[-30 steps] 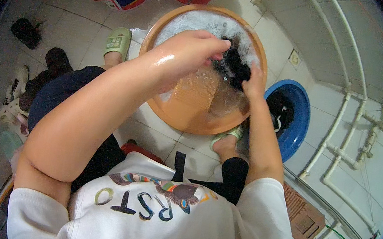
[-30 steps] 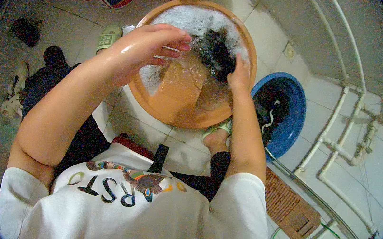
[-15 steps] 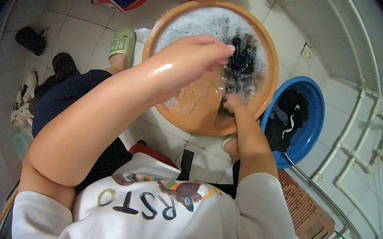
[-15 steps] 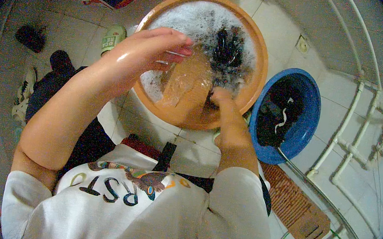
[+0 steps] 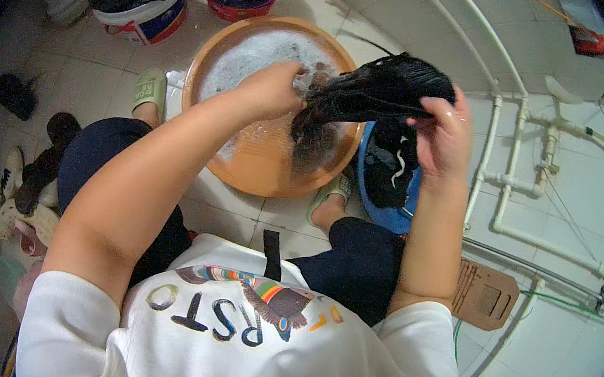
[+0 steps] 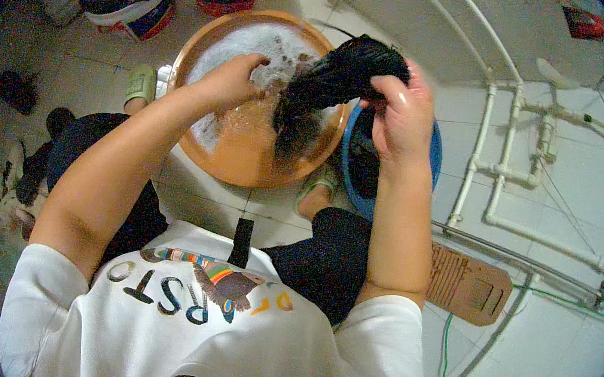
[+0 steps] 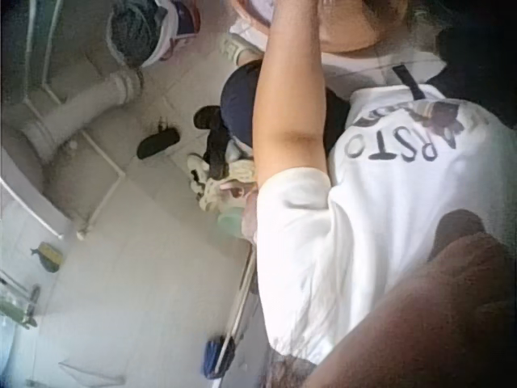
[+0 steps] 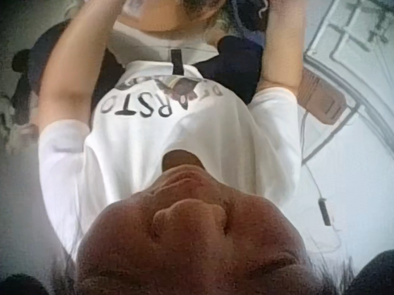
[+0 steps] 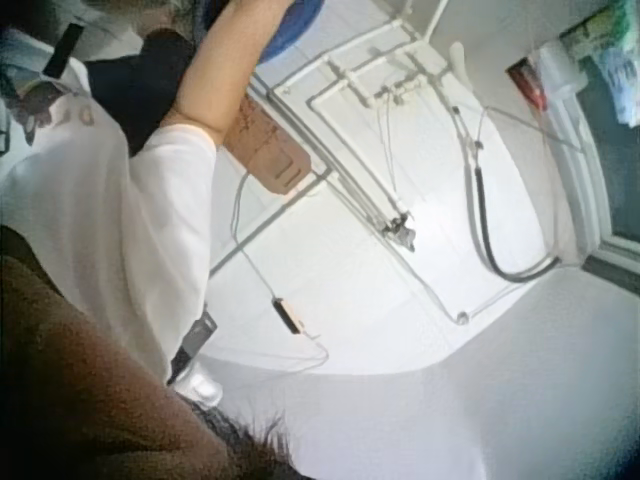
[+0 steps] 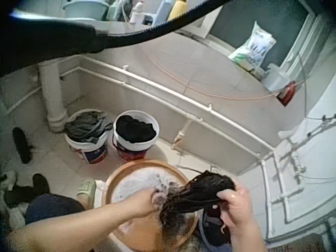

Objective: The person hand-washes dark-colored clothes in a soapy basin, using a handheld shower hose to rinse and a washboard to scrub. They repeatedly agitate, squeeze, and rinse the garments, then transfer them to a bucket.

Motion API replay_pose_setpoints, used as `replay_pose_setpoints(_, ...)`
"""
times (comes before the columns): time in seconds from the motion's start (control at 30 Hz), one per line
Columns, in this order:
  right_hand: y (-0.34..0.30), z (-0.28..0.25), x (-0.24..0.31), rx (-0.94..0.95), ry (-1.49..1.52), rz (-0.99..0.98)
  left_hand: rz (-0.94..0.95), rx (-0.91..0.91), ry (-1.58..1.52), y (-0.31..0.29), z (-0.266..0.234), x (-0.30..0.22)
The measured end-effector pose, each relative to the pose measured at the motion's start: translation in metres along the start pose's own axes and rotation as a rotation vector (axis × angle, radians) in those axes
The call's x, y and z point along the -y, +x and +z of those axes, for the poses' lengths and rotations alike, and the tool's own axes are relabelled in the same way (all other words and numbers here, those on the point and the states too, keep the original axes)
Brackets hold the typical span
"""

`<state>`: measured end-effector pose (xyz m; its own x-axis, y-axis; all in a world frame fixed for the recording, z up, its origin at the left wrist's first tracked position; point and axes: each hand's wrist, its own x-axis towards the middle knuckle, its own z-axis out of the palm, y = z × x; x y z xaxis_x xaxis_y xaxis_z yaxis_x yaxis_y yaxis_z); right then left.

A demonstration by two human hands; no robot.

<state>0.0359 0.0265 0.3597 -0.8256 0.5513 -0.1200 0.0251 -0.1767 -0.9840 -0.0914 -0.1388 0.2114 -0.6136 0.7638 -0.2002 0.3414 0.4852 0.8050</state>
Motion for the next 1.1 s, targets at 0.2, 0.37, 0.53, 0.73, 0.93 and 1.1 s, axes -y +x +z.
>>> replay_pose_setpoints(0.2,-0.042,0.016,0.055,0.109,0.346,-0.241,-0.039,-0.01,0.175,-0.002,0.018,-0.01)
replay_pose_setpoints(0.37,-0.051,0.005,0.066,0.235,0.577,-0.26,0.339,0.099,0.093,0.005,0.036,0.005)
replay_pose_setpoints(0.53,-0.028,-0.059,0.033,0.063,0.503,-0.185,-0.404,0.131,-0.653,0.008,0.006,-0.004)
replay_pose_setpoints(0.73,0.013,-0.092,-0.09,-0.401,-0.127,0.471,-0.096,0.094,-1.045,-0.007,-0.02,-0.055)
replay_pose_setpoints(0.93,-0.009,-0.021,-0.146,0.118,0.401,0.569,0.142,0.358,-1.054,-0.031,-0.017,-0.08)
replay_pose_setpoints(1.1,-0.01,-0.025,-0.153,0.571,0.637,0.333,0.269,0.786,-1.197,-0.044,-0.009,-0.074)
